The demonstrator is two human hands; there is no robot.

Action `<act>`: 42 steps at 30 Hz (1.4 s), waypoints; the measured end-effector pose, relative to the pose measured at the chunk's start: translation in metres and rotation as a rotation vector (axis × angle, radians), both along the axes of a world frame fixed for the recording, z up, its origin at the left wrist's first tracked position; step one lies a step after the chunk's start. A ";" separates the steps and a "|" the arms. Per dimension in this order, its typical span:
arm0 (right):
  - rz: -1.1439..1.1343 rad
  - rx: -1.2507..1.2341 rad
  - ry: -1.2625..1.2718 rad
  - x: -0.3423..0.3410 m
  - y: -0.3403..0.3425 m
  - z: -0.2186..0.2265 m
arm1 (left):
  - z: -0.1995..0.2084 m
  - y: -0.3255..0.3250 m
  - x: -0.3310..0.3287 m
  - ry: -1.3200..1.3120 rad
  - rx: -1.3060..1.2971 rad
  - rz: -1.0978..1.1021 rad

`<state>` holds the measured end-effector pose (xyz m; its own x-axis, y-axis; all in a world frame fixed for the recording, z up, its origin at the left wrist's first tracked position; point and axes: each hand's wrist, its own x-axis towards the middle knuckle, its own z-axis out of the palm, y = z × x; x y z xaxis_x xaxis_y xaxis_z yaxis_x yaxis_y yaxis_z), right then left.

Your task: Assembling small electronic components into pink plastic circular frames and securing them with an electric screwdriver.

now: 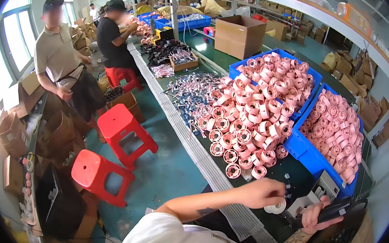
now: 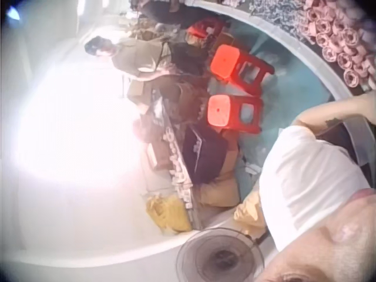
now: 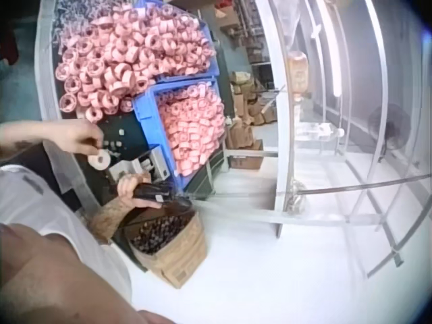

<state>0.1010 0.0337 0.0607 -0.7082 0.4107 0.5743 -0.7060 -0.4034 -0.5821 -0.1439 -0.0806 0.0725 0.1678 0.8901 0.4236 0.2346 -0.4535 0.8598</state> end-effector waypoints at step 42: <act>0.287 0.097 -0.020 0.011 0.015 -0.017 | -0.102 0.019 0.028 0.540 -0.223 0.495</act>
<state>0.1124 0.0491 0.0440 -0.7991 0.1356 0.5857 -0.5589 -0.5264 -0.6408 -0.1159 -0.0614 -0.0295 -0.1399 0.9703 0.1972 0.7787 -0.0152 0.6272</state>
